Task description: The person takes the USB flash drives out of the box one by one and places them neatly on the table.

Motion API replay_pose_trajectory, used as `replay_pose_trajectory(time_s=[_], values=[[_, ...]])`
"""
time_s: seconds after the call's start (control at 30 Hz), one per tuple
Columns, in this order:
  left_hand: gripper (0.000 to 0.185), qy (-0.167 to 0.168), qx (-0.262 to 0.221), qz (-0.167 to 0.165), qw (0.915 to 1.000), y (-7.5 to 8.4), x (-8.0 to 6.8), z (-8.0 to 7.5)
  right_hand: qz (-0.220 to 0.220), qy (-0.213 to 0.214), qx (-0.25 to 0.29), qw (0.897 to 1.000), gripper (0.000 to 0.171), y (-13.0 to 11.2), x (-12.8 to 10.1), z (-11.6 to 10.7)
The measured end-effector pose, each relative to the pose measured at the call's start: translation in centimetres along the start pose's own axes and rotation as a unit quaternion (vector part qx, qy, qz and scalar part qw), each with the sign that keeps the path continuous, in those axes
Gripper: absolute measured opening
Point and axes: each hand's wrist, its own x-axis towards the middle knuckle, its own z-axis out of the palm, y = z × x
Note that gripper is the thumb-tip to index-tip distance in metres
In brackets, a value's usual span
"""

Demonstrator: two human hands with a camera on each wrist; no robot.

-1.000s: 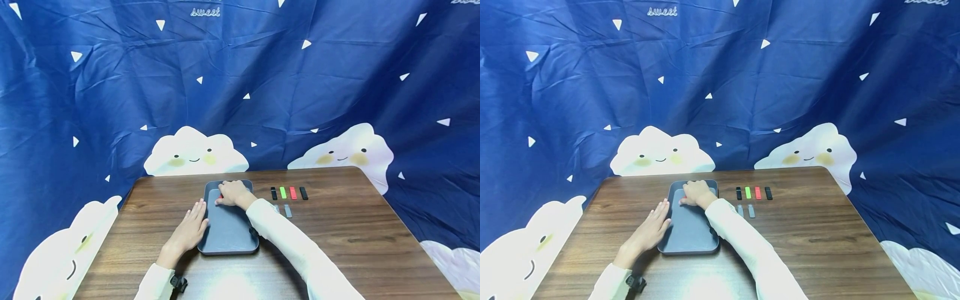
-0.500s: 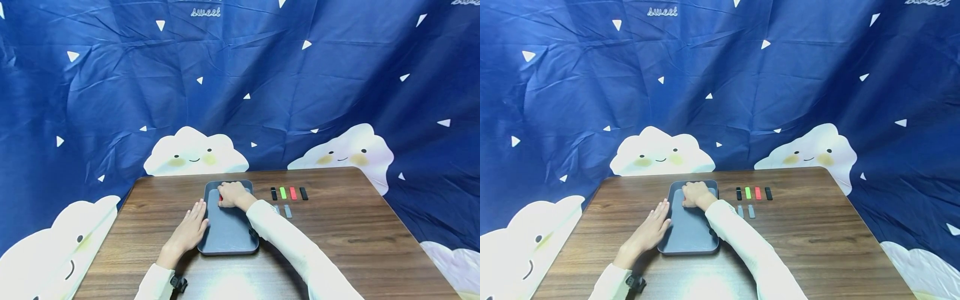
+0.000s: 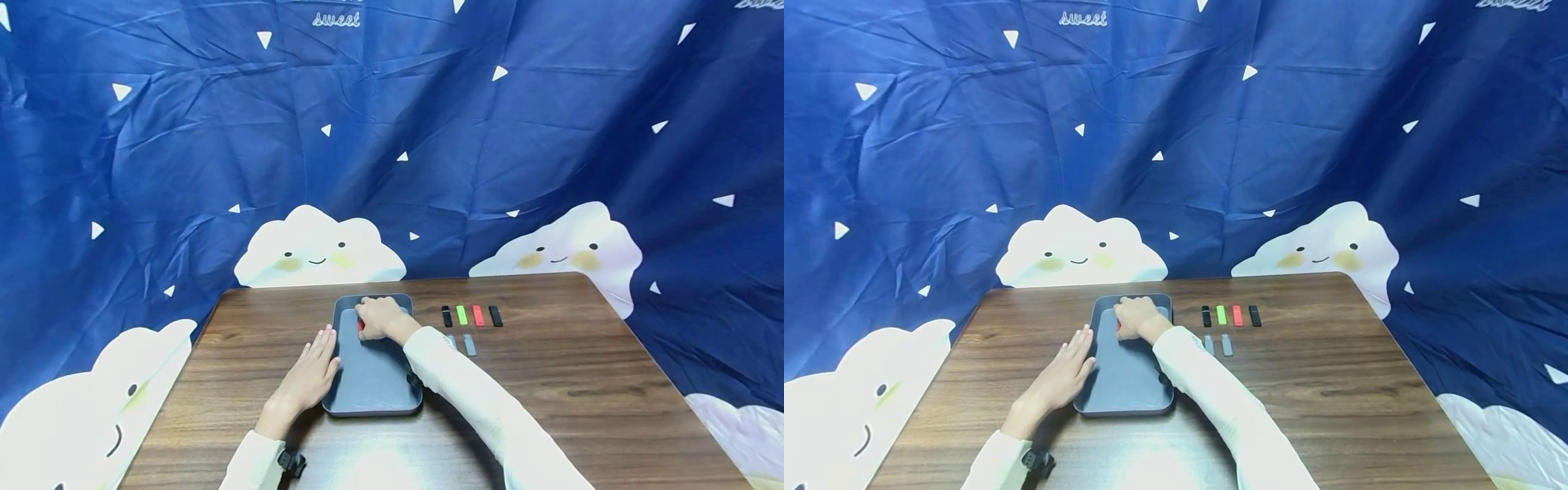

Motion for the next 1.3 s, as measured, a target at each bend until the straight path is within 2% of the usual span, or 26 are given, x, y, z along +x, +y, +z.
replay_pose_trajectory(time_s=[0.27,0.77,0.93,1.17,1.3], values=[[0.063,-0.002,0.005,-0.003,1.0000,-0.1,0.1,0.1,-0.005,0.000,0.004,1.000,0.051,0.0,-0.4,-0.3],[0.061,0.008,0.013,0.009,0.9998,0.1,-0.1,-0.1,-0.033,0.035,0.018,0.999,0.043,0.3,-1.9,-1.4],[0.060,0.024,0.006,0.020,0.9995,-0.1,-0.1,0.0,-0.035,0.040,0.021,0.998,0.046,0.5,-2.3,-1.6],[0.062,0.008,0.007,0.010,0.9999,-0.1,-0.1,0.0,-0.042,0.049,0.025,0.998,0.051,0.6,-3.2,-2.1],[0.061,0.012,0.005,0.011,0.9999,0.1,-0.1,-0.1,-0.050,0.064,0.022,0.996,0.050,0.7,-3.9,-2.6]])
